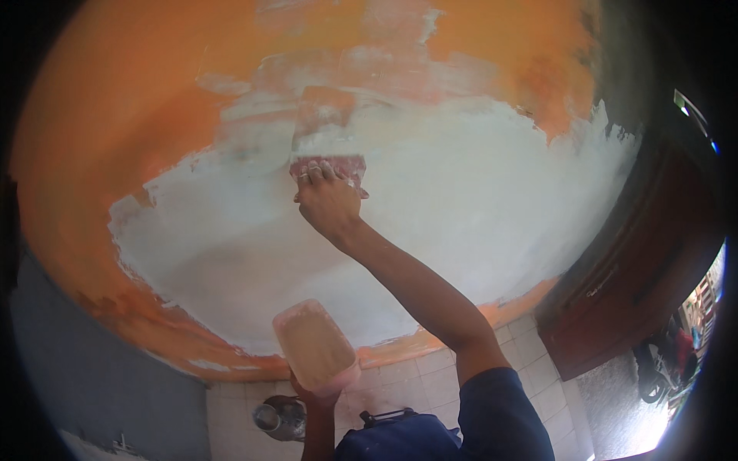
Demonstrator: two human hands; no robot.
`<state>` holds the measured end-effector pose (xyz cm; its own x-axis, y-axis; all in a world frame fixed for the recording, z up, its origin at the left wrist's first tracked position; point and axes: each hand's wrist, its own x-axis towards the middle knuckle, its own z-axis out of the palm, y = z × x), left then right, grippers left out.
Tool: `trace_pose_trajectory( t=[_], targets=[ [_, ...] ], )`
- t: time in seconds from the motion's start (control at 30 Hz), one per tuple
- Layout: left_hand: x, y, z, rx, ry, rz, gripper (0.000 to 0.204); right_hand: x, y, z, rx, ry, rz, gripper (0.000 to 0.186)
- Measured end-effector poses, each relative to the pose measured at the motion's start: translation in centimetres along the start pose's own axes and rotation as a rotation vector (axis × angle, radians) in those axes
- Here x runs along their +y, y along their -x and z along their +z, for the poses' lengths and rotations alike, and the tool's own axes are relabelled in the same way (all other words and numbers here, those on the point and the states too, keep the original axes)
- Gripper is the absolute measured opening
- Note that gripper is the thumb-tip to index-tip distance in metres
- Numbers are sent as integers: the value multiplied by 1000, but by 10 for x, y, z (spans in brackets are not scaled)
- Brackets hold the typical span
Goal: The person applies a layer of plaster or putty to an orange wall using a red trowel, frequently dipping the trowel into a small plastic container to collect more material.
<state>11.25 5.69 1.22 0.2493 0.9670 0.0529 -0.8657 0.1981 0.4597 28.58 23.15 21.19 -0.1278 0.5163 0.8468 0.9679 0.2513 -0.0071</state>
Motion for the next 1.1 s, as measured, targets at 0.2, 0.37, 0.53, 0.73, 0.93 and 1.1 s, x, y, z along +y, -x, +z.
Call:
trace_pose_trajectory(
  t=[0.2,0.37,0.53,0.73,0.93,1.1],
  targets=[
    [-1,7,-2,44,480,-106,60,-1,-33,-47,486,4,-58,41],
    [0,8,11,84,-87,19,59,21,-50,-1,401,89,-83,47],
    [1,-4,-13,15,-142,97,54,10,-42,33,227,81,51,58],
    [2,6,-10,-5,-923,327,52,-1,16,45,9,0,42,56],
    [6,13,-22,32,-116,91,57,-13,8,-12,40,-137,86,47],
    [0,19,-13,26,214,-40,62,21,-60,-39,312,-54,53,43]
  ],
)
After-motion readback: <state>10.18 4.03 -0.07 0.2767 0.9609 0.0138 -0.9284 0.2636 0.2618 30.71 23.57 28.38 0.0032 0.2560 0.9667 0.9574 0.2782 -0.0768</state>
